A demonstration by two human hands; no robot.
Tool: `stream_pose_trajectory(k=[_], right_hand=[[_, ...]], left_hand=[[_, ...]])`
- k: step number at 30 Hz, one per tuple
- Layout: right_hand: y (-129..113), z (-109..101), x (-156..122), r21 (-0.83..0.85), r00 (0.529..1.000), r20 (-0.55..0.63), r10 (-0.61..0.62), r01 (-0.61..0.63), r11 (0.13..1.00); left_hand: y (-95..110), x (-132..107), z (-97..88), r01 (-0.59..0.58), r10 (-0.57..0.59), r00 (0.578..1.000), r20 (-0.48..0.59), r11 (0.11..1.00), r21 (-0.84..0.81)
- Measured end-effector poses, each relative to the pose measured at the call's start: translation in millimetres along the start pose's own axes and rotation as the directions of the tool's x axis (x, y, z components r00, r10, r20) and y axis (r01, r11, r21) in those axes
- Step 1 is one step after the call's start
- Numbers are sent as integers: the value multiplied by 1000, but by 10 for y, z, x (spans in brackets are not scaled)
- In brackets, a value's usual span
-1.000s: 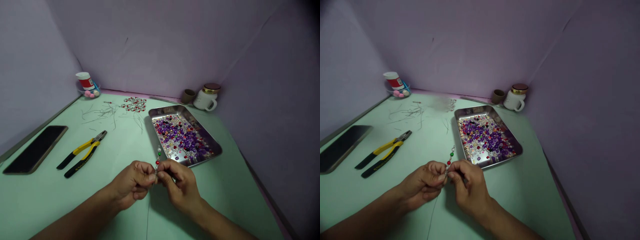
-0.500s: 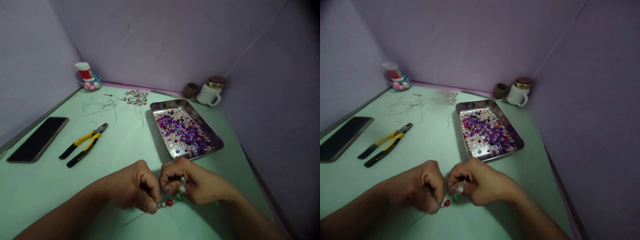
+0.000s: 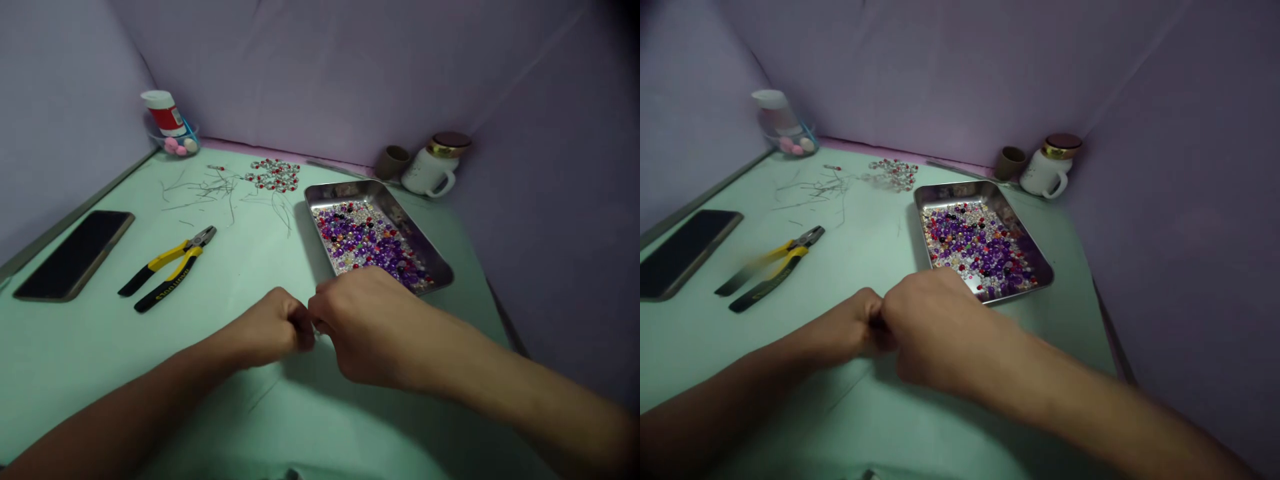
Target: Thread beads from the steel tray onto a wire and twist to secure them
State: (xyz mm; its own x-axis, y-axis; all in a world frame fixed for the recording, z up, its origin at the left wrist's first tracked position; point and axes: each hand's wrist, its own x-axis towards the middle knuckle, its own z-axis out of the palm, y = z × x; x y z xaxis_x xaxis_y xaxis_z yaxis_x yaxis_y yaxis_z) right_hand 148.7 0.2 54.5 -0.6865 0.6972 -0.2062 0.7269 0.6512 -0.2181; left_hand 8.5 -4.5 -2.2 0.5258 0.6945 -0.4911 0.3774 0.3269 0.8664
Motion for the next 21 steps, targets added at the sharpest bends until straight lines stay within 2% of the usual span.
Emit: stream_pose_trajectory(k=[2,4,9,11,14,18,21], right_hand=[[-33,85,-49,-7,994,-110,27,-28,1000],[-53,213,-115,25,969,-243,41,-36,999],[-68,530,-284,223,902,-412,131,-40,974],[-68,610,-316,263,872,-469,138,-11,965],[-74,684,-324,264,837,-533,122,28,964],[-114,744,-312,216,810,-580,88,49,975],[-127,762,-304,219,803,-586,108,29,975]], left_hand=[[-10,57,-42,50,-63,996,-71,984,-170],[-28,96,-84,86,-115,991,-65,933,-348],[-120,161,-168,153,-74,986,148,744,-651],[-152,176,-172,167,-57,982,179,700,-695],[-169,182,-143,154,-47,985,168,693,-704],[-148,168,-72,24,8,999,42,714,-700],[-144,166,-51,-49,43,999,-26,710,-702]])
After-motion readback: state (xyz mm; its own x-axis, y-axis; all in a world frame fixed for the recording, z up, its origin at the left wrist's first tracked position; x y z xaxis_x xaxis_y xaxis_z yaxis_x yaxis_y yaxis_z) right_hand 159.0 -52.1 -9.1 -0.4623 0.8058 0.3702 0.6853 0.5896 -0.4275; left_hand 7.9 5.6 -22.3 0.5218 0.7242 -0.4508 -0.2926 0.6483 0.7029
